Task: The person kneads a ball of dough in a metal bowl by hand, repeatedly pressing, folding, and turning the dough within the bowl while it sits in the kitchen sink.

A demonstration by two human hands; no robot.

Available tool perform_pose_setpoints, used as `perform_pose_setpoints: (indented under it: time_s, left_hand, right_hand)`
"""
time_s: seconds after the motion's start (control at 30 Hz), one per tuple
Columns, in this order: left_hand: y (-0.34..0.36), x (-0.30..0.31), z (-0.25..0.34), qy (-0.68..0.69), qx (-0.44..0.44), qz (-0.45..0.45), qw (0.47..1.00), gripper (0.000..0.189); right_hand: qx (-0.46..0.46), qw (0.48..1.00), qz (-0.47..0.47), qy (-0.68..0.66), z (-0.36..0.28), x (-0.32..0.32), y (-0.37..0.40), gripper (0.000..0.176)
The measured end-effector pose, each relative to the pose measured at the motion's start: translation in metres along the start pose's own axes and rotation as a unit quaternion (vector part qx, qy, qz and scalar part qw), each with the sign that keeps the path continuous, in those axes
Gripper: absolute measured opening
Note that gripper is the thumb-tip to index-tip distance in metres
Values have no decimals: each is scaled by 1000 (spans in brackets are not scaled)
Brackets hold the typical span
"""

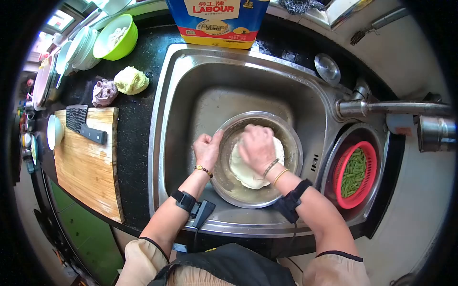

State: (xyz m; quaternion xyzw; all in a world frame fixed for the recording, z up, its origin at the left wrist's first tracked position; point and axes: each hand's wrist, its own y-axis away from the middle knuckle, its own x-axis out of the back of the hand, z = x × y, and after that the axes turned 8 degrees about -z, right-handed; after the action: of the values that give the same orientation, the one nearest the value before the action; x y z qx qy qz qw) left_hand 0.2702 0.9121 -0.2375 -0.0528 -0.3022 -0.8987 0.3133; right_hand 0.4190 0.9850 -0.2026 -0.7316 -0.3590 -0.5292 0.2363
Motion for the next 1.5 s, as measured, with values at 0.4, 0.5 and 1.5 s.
perform_pose_setpoints:
  time_s: [0.4,0.5,1.5]
  left_hand:
    - [2,1,0,-34,0,3,999,48]
    - [5,2,6,-31,9,3,999,48]
    - [7,4,13,-76,32,-24,996,46]
  right_hand:
    - [-259,929,-217,-150,33,15,13,52]
    - [-169,965,-141,-140,2,52,40,42]
    - [75,986,-152,5,-85,22,59,44]
